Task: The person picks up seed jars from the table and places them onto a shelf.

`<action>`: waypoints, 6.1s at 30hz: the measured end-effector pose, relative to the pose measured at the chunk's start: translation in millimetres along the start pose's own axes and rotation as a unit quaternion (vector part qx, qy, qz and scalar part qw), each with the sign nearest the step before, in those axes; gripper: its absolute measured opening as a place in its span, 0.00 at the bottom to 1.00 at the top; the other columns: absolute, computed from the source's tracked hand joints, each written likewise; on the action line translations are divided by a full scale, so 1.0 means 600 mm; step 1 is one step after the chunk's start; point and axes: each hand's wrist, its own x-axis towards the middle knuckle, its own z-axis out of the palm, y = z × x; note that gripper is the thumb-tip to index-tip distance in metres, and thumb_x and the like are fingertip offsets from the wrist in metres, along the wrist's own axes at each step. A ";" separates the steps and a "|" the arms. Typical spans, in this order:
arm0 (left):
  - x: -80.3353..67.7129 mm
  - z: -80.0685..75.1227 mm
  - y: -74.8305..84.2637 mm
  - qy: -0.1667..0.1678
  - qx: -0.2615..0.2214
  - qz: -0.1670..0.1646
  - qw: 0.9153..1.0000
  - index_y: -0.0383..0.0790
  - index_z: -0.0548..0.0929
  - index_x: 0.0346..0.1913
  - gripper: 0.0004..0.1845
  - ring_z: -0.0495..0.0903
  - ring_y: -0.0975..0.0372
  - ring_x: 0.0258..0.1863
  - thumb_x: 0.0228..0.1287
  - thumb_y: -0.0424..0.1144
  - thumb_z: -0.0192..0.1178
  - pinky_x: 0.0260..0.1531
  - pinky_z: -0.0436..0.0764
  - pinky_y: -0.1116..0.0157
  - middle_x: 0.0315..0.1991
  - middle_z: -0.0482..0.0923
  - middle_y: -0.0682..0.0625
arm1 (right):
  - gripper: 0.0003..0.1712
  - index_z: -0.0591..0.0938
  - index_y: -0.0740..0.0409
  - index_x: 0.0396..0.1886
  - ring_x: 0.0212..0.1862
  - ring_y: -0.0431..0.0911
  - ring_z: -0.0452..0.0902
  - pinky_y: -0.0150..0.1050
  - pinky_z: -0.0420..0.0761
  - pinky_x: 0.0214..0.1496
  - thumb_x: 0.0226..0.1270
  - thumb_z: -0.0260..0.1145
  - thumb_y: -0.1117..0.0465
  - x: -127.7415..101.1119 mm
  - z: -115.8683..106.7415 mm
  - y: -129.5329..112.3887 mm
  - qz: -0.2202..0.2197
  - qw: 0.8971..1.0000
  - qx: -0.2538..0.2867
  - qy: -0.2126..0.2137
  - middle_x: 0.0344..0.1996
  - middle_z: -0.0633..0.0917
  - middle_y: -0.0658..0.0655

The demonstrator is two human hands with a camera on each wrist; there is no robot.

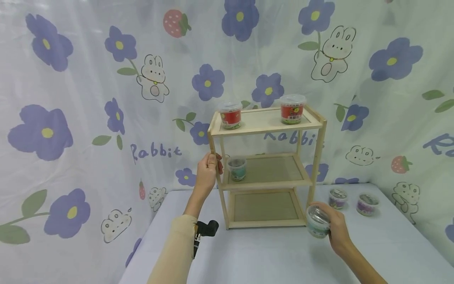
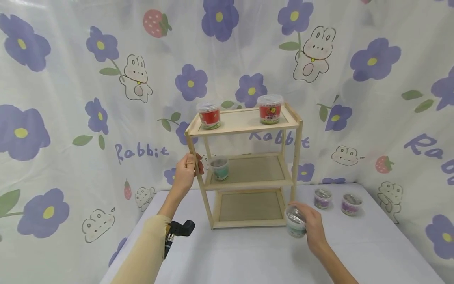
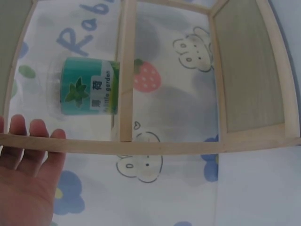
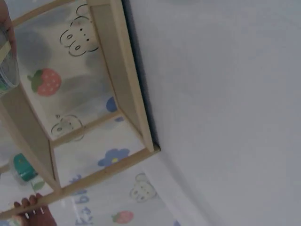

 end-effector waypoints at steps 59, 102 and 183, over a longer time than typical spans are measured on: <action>-0.015 -0.010 0.063 -0.027 -0.008 -0.005 1.000 0.26 0.74 0.42 0.21 0.73 0.30 0.34 0.82 0.40 0.36 0.39 0.77 0.42 0.33 0.72 0.20 | 0.34 0.70 0.62 0.68 0.55 0.47 0.67 0.44 0.67 0.63 0.76 0.50 0.41 0.260 0.126 -0.093 0.051 0.997 -0.001 0.063 0.57 0.73 0.58; -0.005 -0.001 -0.001 -0.001 0.012 -0.006 1.000 0.33 0.75 0.43 0.24 0.76 0.41 0.29 0.82 0.49 0.35 0.32 0.77 0.57 0.30 0.75 0.31 | 0.38 0.70 0.56 0.69 0.65 0.57 0.70 0.54 0.72 0.65 0.72 0.54 0.34 0.262 0.120 -0.139 -0.042 0.981 -0.171 0.083 0.65 0.74 0.62; -0.004 0.001 0.010 -0.027 0.000 0.000 1.000 0.29 0.74 0.42 0.21 0.73 0.30 0.32 0.82 0.42 0.34 0.33 0.77 0.50 0.33 0.72 0.21 | 0.48 0.52 0.59 0.79 0.68 0.51 0.61 0.41 0.58 0.75 0.70 0.54 0.37 0.187 -0.314 0.171 0.181 0.922 -0.162 0.300 0.68 0.67 0.60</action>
